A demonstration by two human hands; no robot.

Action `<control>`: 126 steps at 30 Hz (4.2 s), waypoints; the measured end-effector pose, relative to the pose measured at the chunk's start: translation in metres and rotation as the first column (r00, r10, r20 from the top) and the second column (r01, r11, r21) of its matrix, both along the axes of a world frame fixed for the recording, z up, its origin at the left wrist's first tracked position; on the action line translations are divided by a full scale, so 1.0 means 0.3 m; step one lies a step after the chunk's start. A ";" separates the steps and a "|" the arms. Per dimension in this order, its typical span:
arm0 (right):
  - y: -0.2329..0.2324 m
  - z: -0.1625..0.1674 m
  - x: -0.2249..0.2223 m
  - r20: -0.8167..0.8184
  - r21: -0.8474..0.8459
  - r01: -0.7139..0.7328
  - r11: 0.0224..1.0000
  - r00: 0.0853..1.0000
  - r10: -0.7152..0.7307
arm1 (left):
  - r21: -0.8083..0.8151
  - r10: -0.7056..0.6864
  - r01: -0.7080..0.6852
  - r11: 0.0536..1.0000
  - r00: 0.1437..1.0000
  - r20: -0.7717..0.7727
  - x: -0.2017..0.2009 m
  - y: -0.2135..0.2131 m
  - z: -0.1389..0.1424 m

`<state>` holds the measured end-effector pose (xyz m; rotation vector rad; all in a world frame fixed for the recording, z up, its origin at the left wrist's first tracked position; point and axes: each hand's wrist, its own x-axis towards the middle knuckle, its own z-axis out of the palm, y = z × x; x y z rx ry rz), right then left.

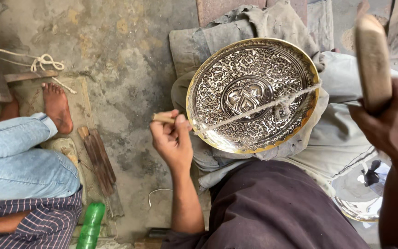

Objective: The person sits on the floor holding a small punch against an ornate brass plate and strikes it with a wooden mallet, working the embossed decorative pattern across the plate surface. They reposition the punch repeatedly and at times hold the plate steady with one hand while hammering with the other.

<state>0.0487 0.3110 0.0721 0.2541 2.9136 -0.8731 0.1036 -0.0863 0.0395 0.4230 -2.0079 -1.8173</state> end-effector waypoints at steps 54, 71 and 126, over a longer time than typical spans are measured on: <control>-0.077 0.045 0.091 -0.302 0.090 -0.471 0.878 0.827 0.474 | -0.259 -0.247 0.250 0.933 0.968 0.043 0.031 0.352 -0.212; -0.349 0.306 -0.036 -0.089 0.727 -0.544 0.420 0.532 0.842 | -0.353 -0.224 0.223 0.909 0.974 0.038 0.062 0.345 -0.260; -0.332 0.268 0.016 -0.063 0.508 -0.640 0.577 0.640 0.766 | -0.531 -0.215 0.187 0.826 0.976 0.009 0.059 0.314 -0.282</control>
